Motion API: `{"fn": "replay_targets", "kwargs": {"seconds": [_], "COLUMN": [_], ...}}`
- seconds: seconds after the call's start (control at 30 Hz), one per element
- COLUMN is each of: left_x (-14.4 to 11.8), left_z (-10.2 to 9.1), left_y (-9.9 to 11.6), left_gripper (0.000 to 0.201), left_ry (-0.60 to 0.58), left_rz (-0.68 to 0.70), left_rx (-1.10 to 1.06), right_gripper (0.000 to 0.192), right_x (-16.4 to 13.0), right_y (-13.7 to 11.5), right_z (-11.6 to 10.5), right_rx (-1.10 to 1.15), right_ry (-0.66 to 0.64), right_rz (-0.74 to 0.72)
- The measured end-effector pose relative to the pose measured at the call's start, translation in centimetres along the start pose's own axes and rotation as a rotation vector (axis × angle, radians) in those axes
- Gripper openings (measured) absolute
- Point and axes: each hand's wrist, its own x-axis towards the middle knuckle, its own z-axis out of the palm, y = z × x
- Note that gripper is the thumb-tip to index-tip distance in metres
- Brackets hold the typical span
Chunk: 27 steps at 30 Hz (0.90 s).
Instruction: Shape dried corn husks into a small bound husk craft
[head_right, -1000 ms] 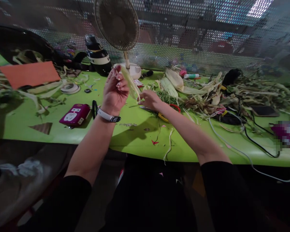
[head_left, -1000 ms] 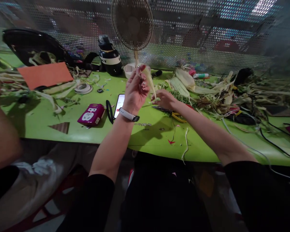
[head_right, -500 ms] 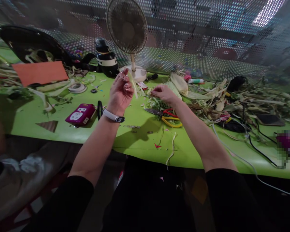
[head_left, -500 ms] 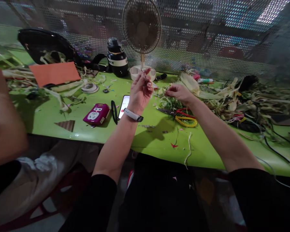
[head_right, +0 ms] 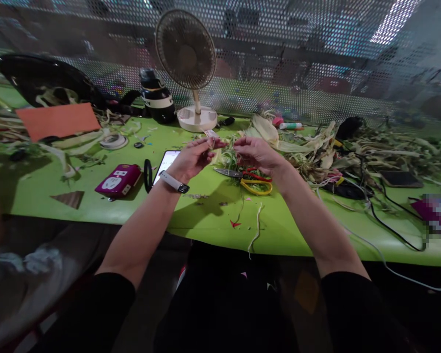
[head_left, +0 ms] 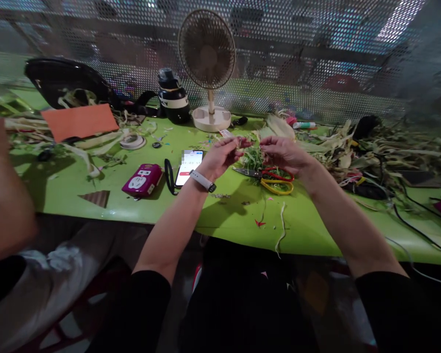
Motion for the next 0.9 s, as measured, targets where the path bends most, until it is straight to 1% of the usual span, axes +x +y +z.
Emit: {"fn": "replay_targets", "kwargs": {"seconds": [0.17, 0.27, 0.33, 0.43, 0.6, 0.67, 0.77, 0.9], "left_x": [-0.4, -0.5, -0.6, -0.8, -0.9, -0.8, -0.6, -0.4], "left_z": [0.7, 0.9, 0.9, 0.9, 0.9, 0.9, 0.7, 0.3], "left_y": [-0.8, -1.2, -1.4, -1.6, -1.8, -1.8, -1.8, -1.9], "left_gripper": [0.013, 0.013, 0.013, 0.013, 0.012, 0.012, 0.015, 0.010], "left_ry": [-0.097, -0.120, -0.134, -0.164, -0.186, -0.181, -0.179, -0.202], "left_rz": [-0.198, -0.296, -0.328, -0.326, -0.286, -0.275, -0.265, -0.256], "left_rx": [0.147, 0.202, 0.220, 0.231, 0.246, 0.251, 0.262, 0.277], "right_gripper": [0.033, 0.030, 0.025, 0.020, 0.013, 0.018, 0.032, 0.035], "right_x": [-0.4, -0.4, -0.5, -0.5, -0.6, -0.8, -1.3, -2.0], "right_y": [2.0, 2.5, 2.6, 2.8, 2.5, 2.2, 1.8, 1.2], "right_z": [-0.3, -0.3, -0.3, -0.6, -1.0, -1.1, -1.0, -1.2], "right_rx": [-0.007, -0.037, -0.057, -0.060, 0.002, -0.013, -0.145, -0.380], "right_ry": [-0.069, -0.090, -0.084, -0.083, -0.133, -0.156, -0.193, -0.243], "right_rz": [-0.076, -0.072, -0.056, -0.013, 0.125, 0.158, 0.157, 0.098]}}
